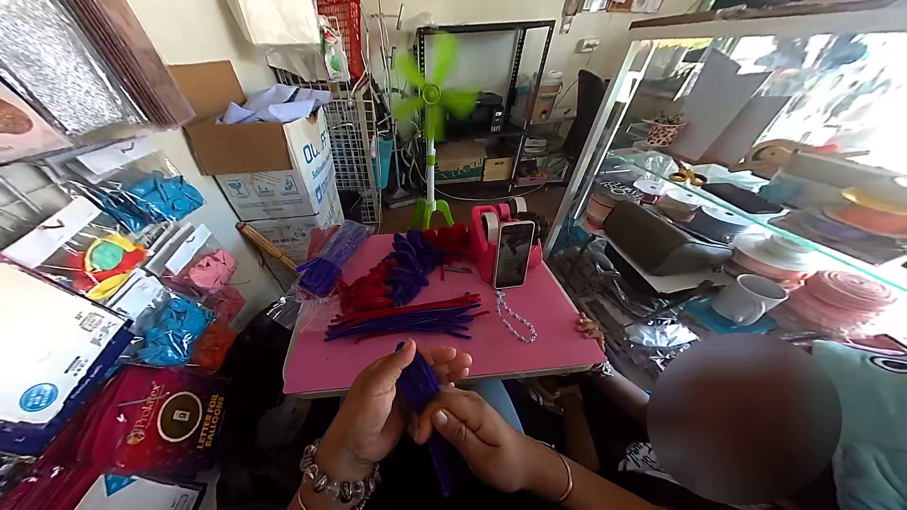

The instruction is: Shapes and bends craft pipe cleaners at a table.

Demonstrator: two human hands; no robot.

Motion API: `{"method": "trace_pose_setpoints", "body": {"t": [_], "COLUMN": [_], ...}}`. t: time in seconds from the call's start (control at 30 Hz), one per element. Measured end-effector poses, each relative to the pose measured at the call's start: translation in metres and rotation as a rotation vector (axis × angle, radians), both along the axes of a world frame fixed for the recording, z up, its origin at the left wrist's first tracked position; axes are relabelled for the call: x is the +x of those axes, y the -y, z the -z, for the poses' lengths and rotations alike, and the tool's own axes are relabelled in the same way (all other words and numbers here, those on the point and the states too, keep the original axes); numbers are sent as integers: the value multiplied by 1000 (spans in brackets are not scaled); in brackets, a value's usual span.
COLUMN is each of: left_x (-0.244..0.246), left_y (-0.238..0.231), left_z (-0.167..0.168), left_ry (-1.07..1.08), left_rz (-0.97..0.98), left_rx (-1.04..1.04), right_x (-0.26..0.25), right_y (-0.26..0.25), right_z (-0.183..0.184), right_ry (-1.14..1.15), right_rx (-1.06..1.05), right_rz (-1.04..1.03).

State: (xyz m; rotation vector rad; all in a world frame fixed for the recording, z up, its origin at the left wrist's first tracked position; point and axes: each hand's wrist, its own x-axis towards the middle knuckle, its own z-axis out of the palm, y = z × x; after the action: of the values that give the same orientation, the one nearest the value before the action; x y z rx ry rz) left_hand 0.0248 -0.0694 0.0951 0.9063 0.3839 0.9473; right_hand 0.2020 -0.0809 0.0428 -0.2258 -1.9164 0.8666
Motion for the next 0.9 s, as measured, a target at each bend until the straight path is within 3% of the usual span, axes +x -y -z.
{"method": "trace_pose_setpoints", "body": {"t": [0.13,0.3,0.63,0.9], "left_x": [-6,-6,-5,-17], "left_y": [-2,-3,4,8], "left_z": [2,3,12,13], "left_ry": [68,-4,-405,-327], "left_rz": [139,103,-569,-389], "left_rx": [-104,17,482,378], "right_x": [1,1,8,6], "right_y": [-2,-2,-2,0], "right_z": [5,9,4,10], "right_ry": [-25,-29,50,-121], "right_rx": [-7,-2,-10,-326], "right_rz": [-36,-11,143,-150]}}
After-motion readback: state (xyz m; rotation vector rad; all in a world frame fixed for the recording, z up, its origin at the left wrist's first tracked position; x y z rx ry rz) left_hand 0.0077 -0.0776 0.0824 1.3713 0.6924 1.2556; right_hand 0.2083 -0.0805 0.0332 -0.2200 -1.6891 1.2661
